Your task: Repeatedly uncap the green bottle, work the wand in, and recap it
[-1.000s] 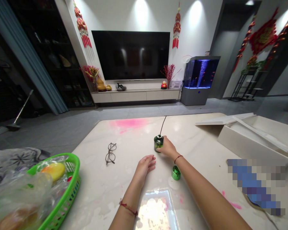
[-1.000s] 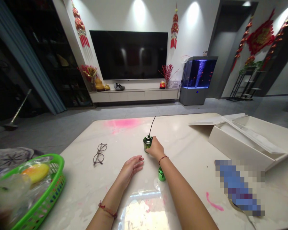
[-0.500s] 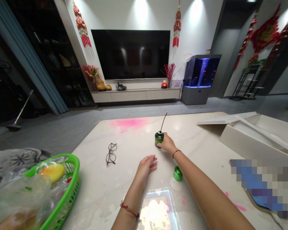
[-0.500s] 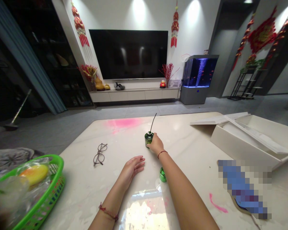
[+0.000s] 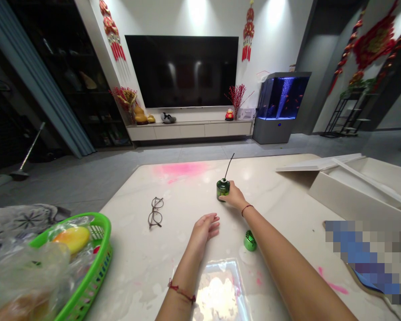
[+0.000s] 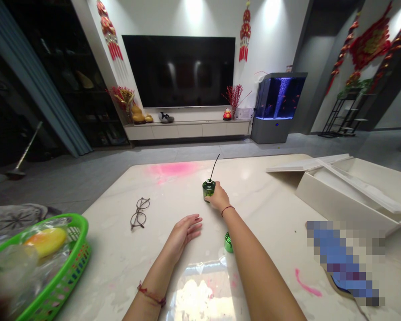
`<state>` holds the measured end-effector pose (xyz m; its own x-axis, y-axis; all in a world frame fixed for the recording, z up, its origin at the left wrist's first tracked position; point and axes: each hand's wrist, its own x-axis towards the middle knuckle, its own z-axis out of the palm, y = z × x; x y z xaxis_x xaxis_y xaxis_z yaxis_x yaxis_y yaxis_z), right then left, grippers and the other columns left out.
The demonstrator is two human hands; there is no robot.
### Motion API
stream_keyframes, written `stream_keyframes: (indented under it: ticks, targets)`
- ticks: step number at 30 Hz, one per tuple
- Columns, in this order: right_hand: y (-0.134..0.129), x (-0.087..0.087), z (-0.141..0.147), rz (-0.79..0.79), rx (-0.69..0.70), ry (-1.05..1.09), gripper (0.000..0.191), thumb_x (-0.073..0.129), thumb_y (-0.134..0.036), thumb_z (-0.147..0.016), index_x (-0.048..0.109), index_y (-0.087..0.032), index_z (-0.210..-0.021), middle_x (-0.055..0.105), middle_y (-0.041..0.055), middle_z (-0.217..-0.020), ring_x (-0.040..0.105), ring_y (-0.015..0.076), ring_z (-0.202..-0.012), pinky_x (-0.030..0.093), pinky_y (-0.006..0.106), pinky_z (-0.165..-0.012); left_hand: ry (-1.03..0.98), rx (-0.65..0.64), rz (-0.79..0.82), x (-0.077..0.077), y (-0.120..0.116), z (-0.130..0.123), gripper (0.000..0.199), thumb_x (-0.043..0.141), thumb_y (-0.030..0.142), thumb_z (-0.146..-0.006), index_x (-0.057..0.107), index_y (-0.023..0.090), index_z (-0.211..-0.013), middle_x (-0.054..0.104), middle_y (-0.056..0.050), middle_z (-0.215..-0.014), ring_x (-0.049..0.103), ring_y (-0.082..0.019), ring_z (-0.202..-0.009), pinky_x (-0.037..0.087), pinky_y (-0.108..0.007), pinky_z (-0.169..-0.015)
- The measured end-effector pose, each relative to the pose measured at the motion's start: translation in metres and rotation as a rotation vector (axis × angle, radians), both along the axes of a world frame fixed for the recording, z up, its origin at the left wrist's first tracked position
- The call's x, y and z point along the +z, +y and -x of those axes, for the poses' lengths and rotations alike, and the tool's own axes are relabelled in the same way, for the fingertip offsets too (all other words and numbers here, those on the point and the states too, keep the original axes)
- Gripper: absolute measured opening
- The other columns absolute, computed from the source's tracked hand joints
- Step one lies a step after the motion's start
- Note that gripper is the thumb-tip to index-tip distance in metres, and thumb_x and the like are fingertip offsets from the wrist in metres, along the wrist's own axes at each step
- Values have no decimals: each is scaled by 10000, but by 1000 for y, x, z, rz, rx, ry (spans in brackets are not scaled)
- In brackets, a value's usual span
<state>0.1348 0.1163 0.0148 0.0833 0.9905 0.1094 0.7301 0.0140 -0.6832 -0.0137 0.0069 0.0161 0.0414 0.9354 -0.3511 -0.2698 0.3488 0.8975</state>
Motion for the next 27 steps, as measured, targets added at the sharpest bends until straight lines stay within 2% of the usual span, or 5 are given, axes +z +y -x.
stream_keyframes:
  ticks: [10,21,27]
  targets:
    - [2,-6,2,-7,-42,47,631,670,-340,-612,373,-212,-1154,613,71,-1015,589,222,-921,430,302,-727,11,-1,10,-1,0,0,240,587,294,-748,621,149,-936,639,-125,-1048,623,-136,-799,497,-226,-673]
    - [2,-23,7,-129,-56,227,634,645,-303,-631,364,-228,-1195,564,58,-1124,579,176,-957,429,300,-824,24,-22,-5,-3,2,-2,241,595,303,-736,627,149,-919,646,-126,-1033,627,-141,-788,495,-228,-663]
    - [-5,-19,13,-181,-112,102,683,662,-389,-610,372,-184,-1194,531,109,-1133,522,231,-1052,411,332,-861,21,-24,-11,-2,2,-2,241,573,287,-748,619,140,-933,646,-129,-1029,626,-139,-779,496,-225,-652]
